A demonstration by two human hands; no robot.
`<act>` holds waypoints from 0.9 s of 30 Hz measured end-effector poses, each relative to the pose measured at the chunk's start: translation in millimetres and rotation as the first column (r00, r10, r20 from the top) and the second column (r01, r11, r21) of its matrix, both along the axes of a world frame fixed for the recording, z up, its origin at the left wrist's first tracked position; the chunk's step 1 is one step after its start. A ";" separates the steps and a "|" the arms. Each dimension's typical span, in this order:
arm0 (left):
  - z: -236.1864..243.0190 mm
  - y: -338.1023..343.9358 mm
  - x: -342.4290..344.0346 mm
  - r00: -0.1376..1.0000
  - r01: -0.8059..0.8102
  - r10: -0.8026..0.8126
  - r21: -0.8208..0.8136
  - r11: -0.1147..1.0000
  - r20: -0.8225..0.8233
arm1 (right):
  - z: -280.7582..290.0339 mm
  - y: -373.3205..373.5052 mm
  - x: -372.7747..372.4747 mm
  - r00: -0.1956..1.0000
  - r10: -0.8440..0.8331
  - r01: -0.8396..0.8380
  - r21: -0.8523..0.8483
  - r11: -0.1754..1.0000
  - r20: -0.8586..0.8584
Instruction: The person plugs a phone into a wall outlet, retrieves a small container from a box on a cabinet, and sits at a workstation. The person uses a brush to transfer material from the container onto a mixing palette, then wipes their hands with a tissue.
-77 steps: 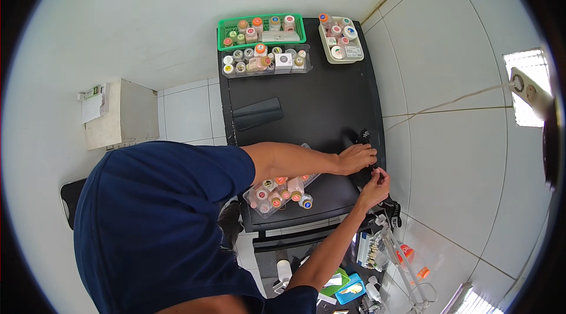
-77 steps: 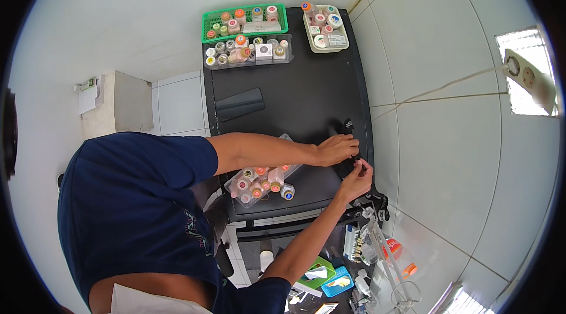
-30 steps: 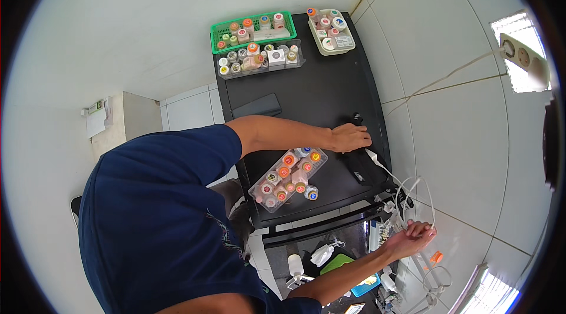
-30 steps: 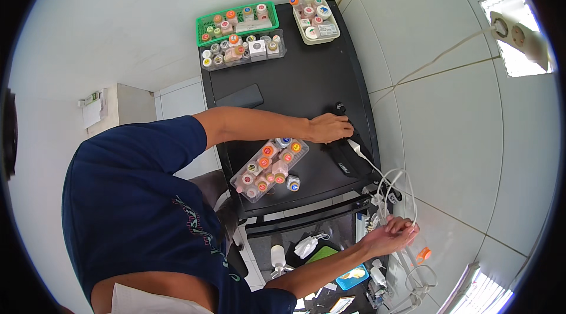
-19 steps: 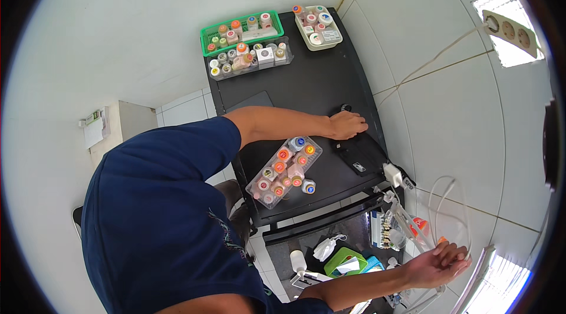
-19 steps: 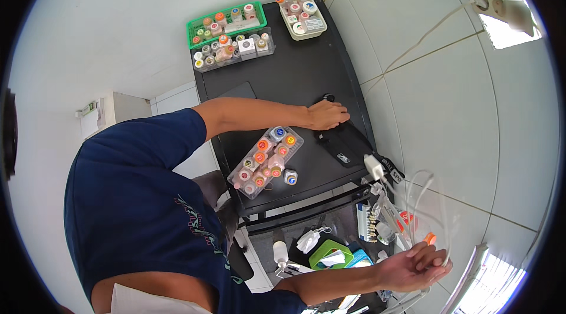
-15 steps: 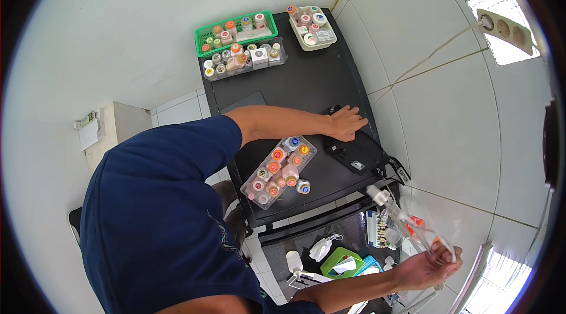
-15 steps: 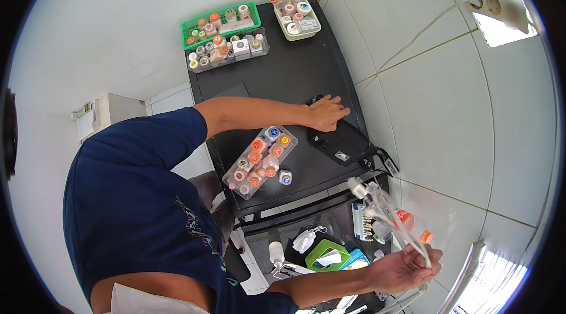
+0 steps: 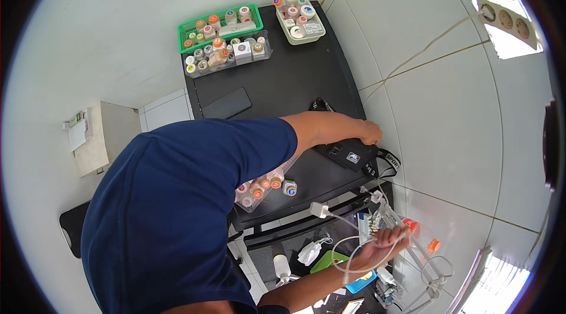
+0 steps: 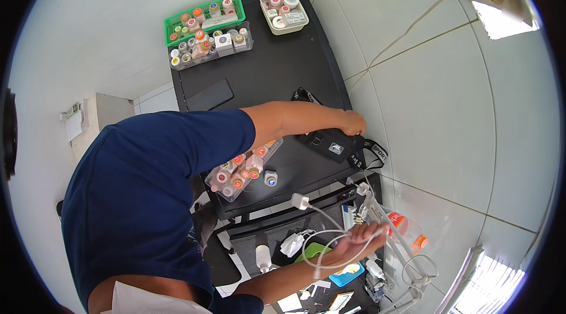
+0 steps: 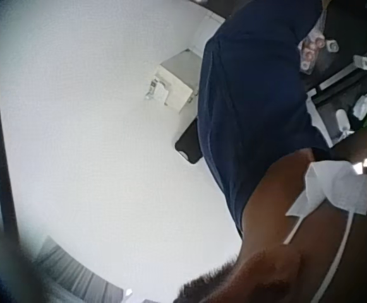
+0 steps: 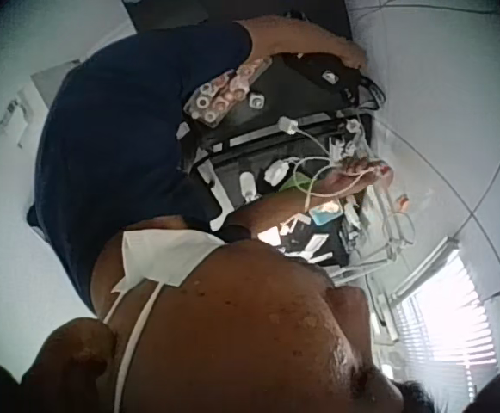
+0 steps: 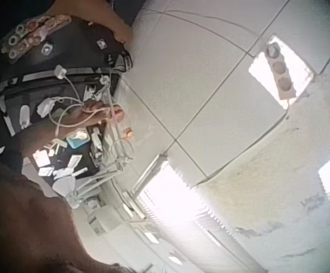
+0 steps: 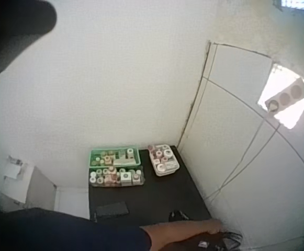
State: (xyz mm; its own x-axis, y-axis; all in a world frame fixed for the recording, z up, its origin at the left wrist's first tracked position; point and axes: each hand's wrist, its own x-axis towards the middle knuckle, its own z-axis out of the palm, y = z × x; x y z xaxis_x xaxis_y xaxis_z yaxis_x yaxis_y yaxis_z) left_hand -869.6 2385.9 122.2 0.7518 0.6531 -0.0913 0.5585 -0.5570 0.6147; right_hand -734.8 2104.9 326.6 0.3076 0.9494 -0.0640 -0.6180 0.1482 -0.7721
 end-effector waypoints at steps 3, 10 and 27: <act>4.4 -3.9 8.8 0.993 -0.089 0.089 -0.004 0.996 0.080 | -32.6 22.9 14.7 0.997 0.058 -0.067 -0.189 0.980 -0.053; -9.3 5.0 -14.1 0.978 -0.037 0.006 0.146 0.989 0.209 | -113.5 117.5 -16.6 0.920 0.149 0.080 -0.546 0.834 0.362; -13.3 9.8 -94.4 0.928 0.146 -0.119 -0.050 0.988 0.353 | -174.3 202.9 -19.8 -0.544 0.290 0.146 -0.251 0.957 0.788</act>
